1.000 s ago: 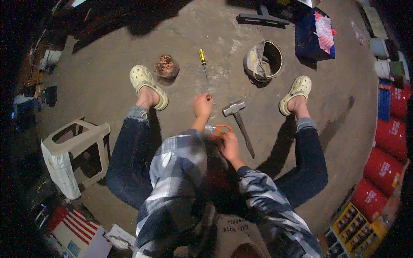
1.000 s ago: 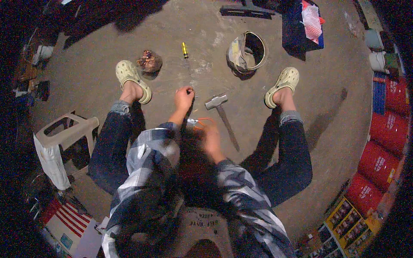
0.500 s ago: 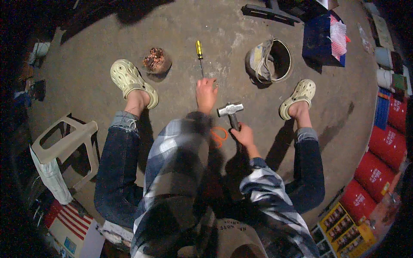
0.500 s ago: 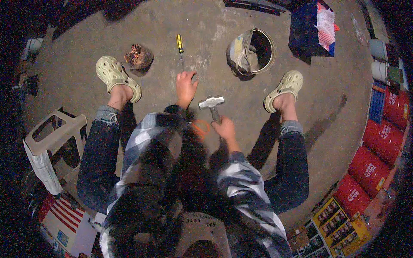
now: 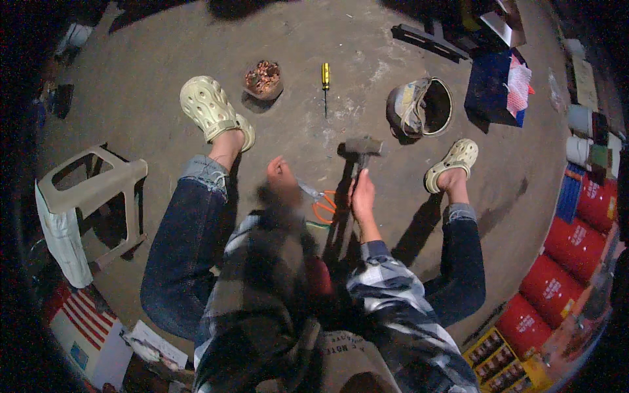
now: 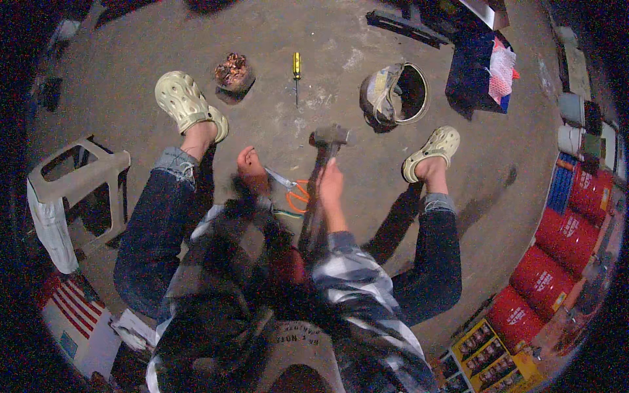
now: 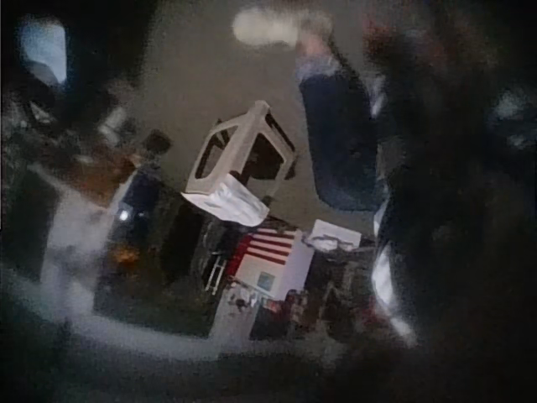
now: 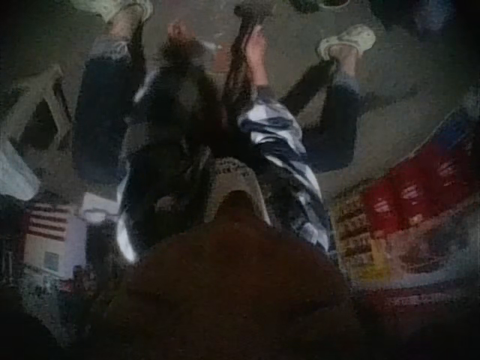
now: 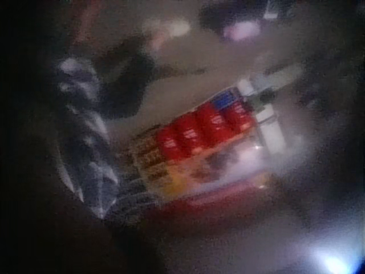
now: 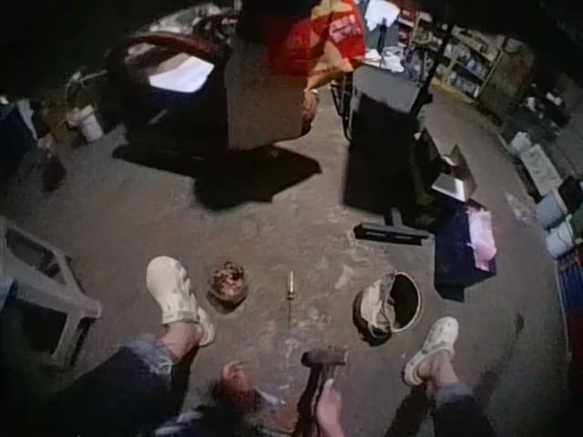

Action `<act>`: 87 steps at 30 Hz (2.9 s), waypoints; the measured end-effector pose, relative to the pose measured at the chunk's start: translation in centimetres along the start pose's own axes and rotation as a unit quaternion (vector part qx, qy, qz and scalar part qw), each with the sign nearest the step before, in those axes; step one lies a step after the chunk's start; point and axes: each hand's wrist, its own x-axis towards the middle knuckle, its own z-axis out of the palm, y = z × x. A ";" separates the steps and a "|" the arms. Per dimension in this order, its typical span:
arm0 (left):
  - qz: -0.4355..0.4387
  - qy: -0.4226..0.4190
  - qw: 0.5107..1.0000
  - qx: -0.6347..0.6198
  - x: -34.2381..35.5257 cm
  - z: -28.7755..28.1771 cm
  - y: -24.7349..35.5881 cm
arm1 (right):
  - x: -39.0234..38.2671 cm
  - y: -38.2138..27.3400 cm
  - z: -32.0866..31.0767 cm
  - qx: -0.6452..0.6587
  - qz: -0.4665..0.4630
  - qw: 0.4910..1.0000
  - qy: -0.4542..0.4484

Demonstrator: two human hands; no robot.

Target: The person sits on the floor and uses pliers, a hammer, and scissors to manipulate small metal pieces. They repeatedly grip, cut, and strike the parts, then place them into a small container.

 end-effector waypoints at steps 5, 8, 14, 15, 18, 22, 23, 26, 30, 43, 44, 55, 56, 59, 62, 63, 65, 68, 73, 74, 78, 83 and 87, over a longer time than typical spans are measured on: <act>-0.024 0.038 0.999 0.015 0.6 -2.1 -0.2 | 0.9 -4.3 1.1 -0.127 -0.271 0.952 0.056; -0.037 -0.005 0.999 0.028 0.4 -0.4 -1.0 | 2.0 -3.5 1.6 -0.107 -0.201 0.971 0.075; -0.033 0.034 0.998 0.029 0.2 -2.1 -1.1 | 5.3 0.5 4.7 -0.239 -0.154 0.959 0.022; -0.036 0.029 0.998 0.033 0.4 -2.0 -1.1 | 5.3 -0.5 4.7 -0.215 -0.149 0.965 0.010; -0.041 0.011 0.998 0.042 0.5 -1.8 -1.9 | 3.2 -4.3 4.3 -0.169 -0.174 0.970 0.029; -0.037 0.004 0.998 0.049 0.4 -1.8 -1.9 | 2.0 -4.5 2.4 -0.041 -0.207 0.977 0.027; -0.037 0.003 0.998 0.050 0.6 -1.7 -2.1 | 1.5 -4.6 2.2 0.005 -0.216 0.976 0.024; -0.034 -0.003 0.998 0.051 0.9 -1.6 -2.1 | 2.9 -1.8 2.6 0.098 -0.265 0.955 0.087; -0.026 -0.004 0.998 0.060 1.1 -1.6 -1.3 | 4.4 2.8 2.7 -0.291 -0.282 0.907 0.114; 0.008 -0.036 0.996 0.077 4.6 -0.4 0.6 | 1.1 -2.0 1.0 0.027 -0.224 0.969 0.102; 0.009 -0.037 0.996 0.079 5.0 -0.2 0.8 | 1.8 -0.6 1.2 -0.032 -0.242 0.963 0.114; 0.028 -0.030 0.995 0.092 6.5 -0.9 1.5 | 2.1 -4.8 3.8 -0.058 -0.051 0.993 0.089; 0.029 -0.037 0.994 0.096 6.5 -0.9 1.5 | 1.5 -4.7 2.9 -0.040 -0.094 0.990 0.099; 0.032 -0.032 0.994 0.096 6.9 -0.8 1.6 | 0.3 -4.8 0.7 -0.006 -0.192 0.975 0.115; 0.030 -0.043 0.994 0.094 5.8 -0.5 1.4 | 2.8 1.2 -1.4 -0.136 -0.254 0.945 0.157; 0.032 -0.046 0.994 0.092 5.4 -0.2 1.6 | 4.8 4.9 -1.7 -0.226 -0.312 0.906 0.175; 0.026 -0.027 0.995 0.095 5.0 -1.3 1.4 | 5.2 3.9 0.3 -0.290 -0.257 0.912 0.139; 0.032 -0.037 0.994 0.096 5.9 -0.8 1.8 | 5.8 3.1 1.1 -0.346 -0.153 0.917 0.122; 0.040 -0.040 0.993 0.106 6.0 -1.0 1.5 | 1.3 1.2 -0.8 -0.137 -0.106 0.974 0.144; 0.039 -0.039 0.993 0.107 5.8 -1.4 1.4 | 0.7 1.1 -1.4 -0.099 -0.119 0.977 0.144; 0.048 -0.057 0.991 0.110 4.8 -0.5 1.1 | 0.0 -0.9 -1.8 0.012 -0.176 0.971 0.163; 0.064 -0.052 0.990 0.118 3.2 -0.5 -0.1 | 0.8 -0.2 -1.0 -0.024 -0.220 0.958 0.181; 0.146 -0.074 0.980 0.112 1.9 -0.8 -0.1 | 2.8 2.1 0.5 -0.219 -0.217 0.929 0.204</act>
